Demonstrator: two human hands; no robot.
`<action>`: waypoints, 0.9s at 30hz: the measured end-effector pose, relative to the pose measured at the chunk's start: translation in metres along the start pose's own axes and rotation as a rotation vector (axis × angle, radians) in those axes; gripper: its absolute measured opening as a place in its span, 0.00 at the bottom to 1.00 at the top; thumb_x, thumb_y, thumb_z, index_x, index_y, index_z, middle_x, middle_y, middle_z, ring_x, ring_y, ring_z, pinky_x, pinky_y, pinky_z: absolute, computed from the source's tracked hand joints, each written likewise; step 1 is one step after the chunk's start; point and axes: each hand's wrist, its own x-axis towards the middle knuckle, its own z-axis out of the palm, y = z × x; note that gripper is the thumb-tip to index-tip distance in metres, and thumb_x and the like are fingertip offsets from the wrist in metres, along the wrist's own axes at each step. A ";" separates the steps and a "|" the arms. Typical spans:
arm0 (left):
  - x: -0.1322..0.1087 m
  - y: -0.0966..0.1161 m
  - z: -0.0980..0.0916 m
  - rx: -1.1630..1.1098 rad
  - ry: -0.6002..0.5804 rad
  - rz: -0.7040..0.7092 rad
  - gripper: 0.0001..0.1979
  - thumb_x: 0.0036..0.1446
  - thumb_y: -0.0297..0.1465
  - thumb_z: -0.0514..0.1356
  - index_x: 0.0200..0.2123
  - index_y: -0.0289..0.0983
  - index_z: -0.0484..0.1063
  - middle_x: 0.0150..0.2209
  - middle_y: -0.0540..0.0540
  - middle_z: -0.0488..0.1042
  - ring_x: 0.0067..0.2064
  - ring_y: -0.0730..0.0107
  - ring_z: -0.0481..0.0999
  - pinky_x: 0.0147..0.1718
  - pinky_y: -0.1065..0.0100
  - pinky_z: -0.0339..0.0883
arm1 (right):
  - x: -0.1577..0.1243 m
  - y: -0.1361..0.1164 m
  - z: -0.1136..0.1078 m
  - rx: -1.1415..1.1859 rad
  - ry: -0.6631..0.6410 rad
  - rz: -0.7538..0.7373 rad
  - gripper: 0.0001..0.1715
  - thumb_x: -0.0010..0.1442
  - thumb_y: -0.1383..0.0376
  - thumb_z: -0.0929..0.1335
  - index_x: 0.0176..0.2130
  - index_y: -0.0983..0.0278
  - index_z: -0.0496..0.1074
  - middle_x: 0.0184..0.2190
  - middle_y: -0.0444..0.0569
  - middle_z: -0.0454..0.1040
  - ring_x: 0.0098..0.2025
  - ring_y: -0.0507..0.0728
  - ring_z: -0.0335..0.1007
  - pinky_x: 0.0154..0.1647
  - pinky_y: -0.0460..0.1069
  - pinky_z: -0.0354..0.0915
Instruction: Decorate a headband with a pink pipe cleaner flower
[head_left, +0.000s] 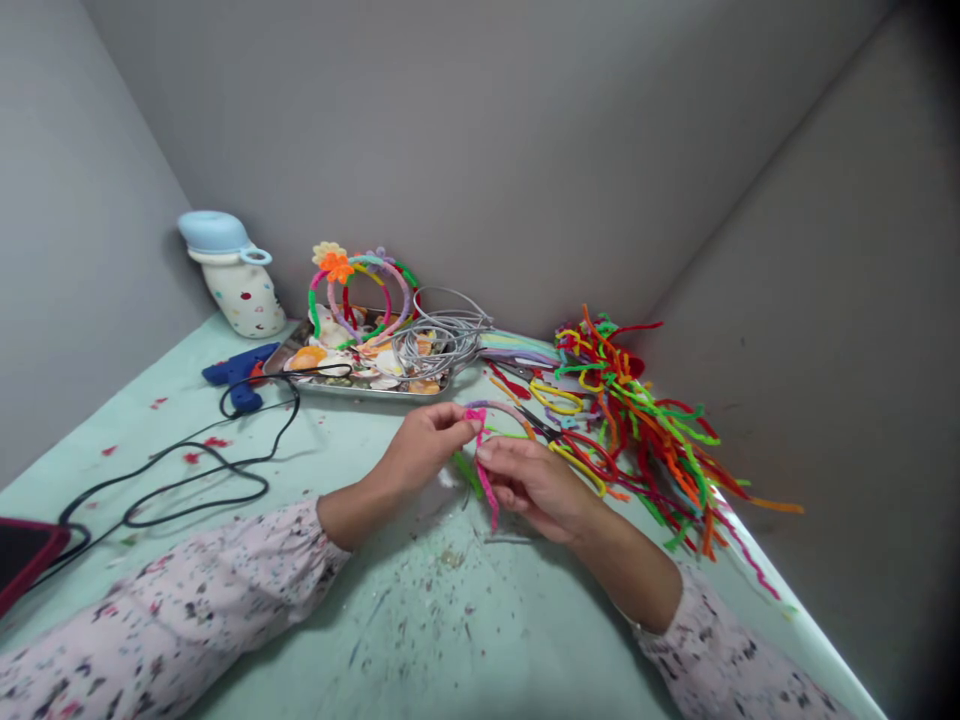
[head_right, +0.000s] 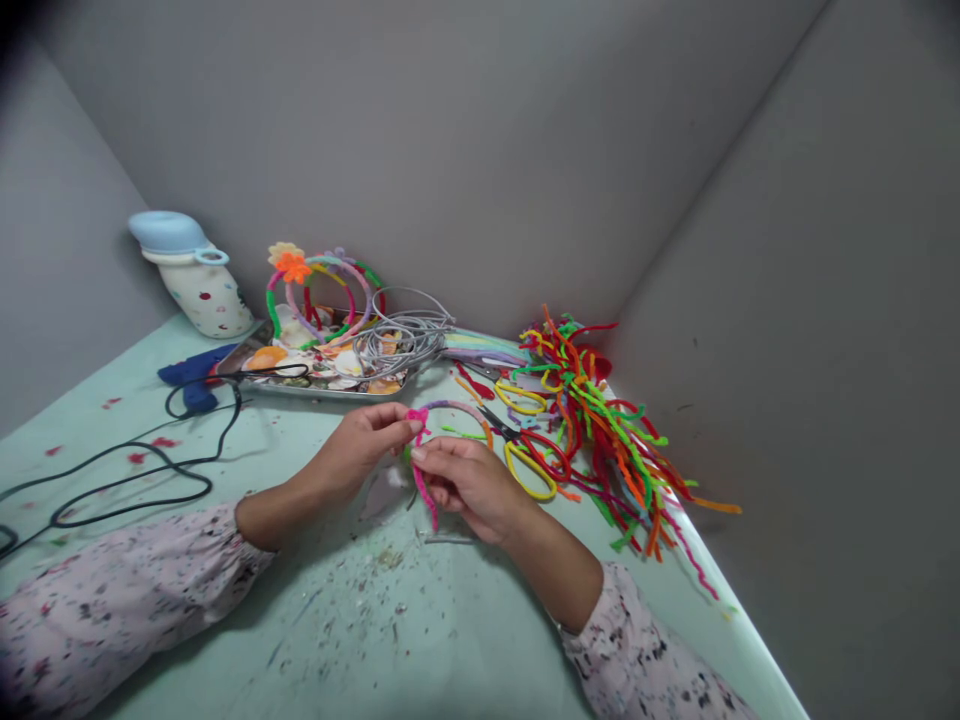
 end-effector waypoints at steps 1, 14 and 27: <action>0.000 0.000 0.000 0.007 0.008 -0.003 0.10 0.48 0.36 0.62 0.24 0.35 0.69 0.22 0.53 0.63 0.26 0.75 0.59 0.28 0.70 0.52 | 0.000 0.000 0.000 -0.008 0.017 -0.002 0.14 0.53 0.59 0.71 0.27 0.66 0.66 0.18 0.37 0.60 0.17 0.43 0.50 0.15 0.42 0.40; -0.001 -0.002 0.003 0.015 -0.021 -0.029 0.09 0.49 0.35 0.62 0.26 0.33 0.71 0.24 0.52 0.67 0.26 0.76 0.61 0.28 0.71 0.54 | 0.001 -0.001 0.001 -0.027 0.050 0.003 0.13 0.53 0.60 0.70 0.25 0.65 0.65 0.16 0.38 0.62 0.15 0.44 0.51 0.14 0.42 0.39; -0.002 -0.020 0.003 0.070 0.090 0.063 0.07 0.50 0.33 0.61 0.28 0.35 0.73 0.25 0.50 0.70 0.27 0.73 0.65 0.28 0.71 0.57 | 0.005 0.001 0.000 0.171 0.198 -0.023 0.08 0.48 0.66 0.70 0.23 0.66 0.68 0.17 0.41 0.66 0.18 0.46 0.60 0.16 0.41 0.54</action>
